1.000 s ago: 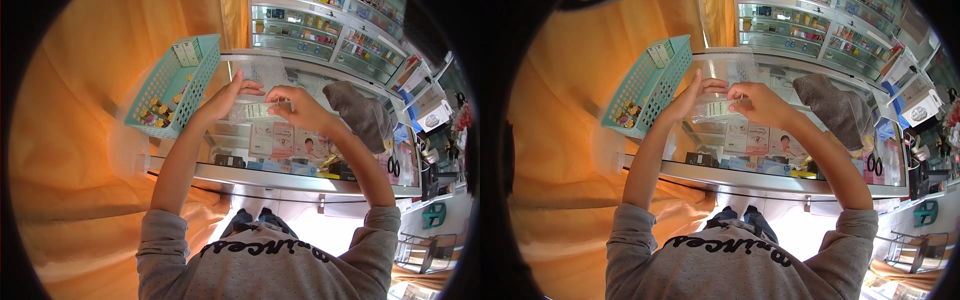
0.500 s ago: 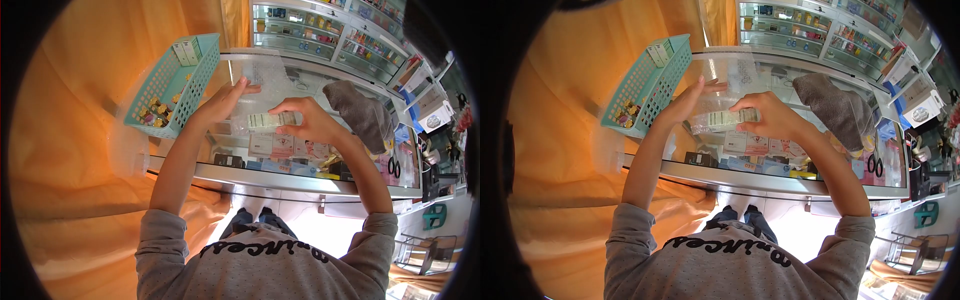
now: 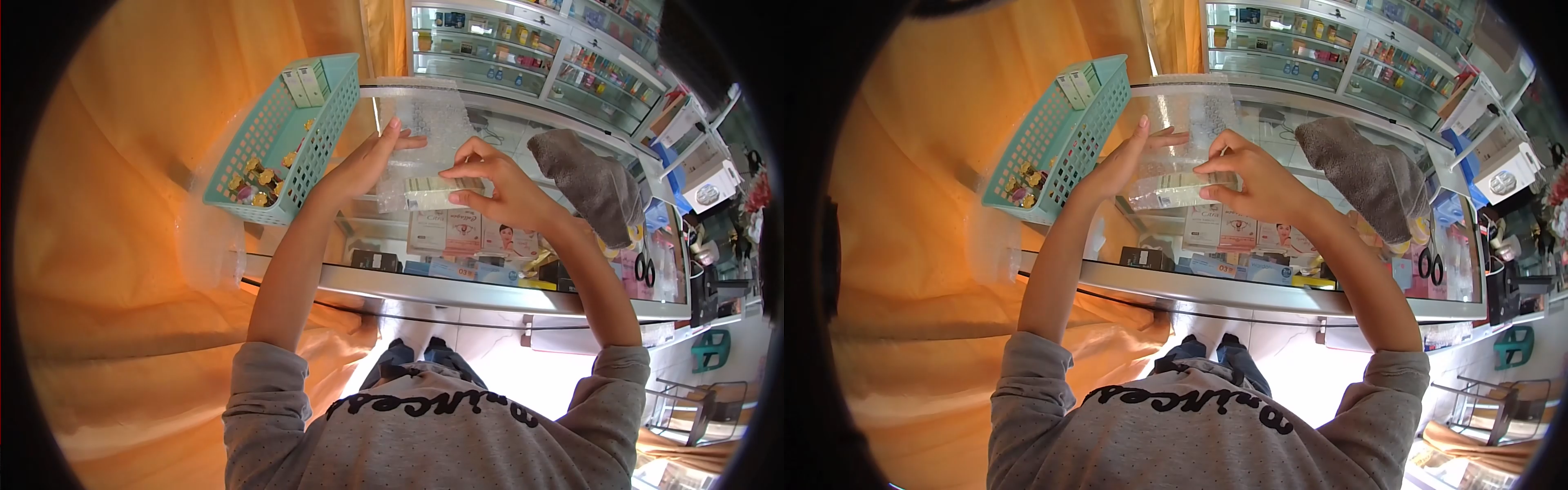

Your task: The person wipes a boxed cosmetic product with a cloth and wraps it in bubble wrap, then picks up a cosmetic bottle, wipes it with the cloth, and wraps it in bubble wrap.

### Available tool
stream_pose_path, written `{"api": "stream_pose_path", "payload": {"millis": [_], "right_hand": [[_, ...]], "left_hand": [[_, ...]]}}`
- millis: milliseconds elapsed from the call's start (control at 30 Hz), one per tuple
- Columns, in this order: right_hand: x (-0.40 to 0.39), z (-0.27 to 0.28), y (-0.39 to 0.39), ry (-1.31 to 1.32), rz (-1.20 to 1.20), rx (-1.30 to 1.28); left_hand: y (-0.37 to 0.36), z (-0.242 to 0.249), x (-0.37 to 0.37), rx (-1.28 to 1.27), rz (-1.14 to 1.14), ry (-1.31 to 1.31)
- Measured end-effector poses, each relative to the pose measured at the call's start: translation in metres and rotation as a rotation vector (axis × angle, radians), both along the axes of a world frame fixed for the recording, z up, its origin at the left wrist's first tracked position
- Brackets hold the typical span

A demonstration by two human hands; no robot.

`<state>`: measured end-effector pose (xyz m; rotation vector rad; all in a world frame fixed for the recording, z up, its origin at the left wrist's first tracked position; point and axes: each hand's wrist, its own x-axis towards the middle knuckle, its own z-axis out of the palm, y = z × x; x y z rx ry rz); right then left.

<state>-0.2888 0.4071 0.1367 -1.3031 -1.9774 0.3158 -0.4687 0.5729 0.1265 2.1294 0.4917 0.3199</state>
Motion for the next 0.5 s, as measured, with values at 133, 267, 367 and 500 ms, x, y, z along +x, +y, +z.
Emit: {"api": "stream_pose_path", "payload": {"millis": [133,267,367,500], "right_hand": [[-0.004,0.001,0.001,0.059,-0.055,-0.116],[-0.002,-0.004,0.009,0.086,-0.080,-0.026],[-0.001,-0.005,0.011,0.132,-0.094,-0.047],[0.003,-0.004,0.009,0.013,-0.140,-0.068]], "left_hand": [[0.000,0.003,-0.001,-0.029,0.002,0.048],[0.000,0.003,-0.002,-0.128,-0.015,0.018],[0.001,0.002,-0.001,-0.143,-0.014,0.012],[-0.003,0.005,-0.001,-0.129,-0.008,0.014]]}}
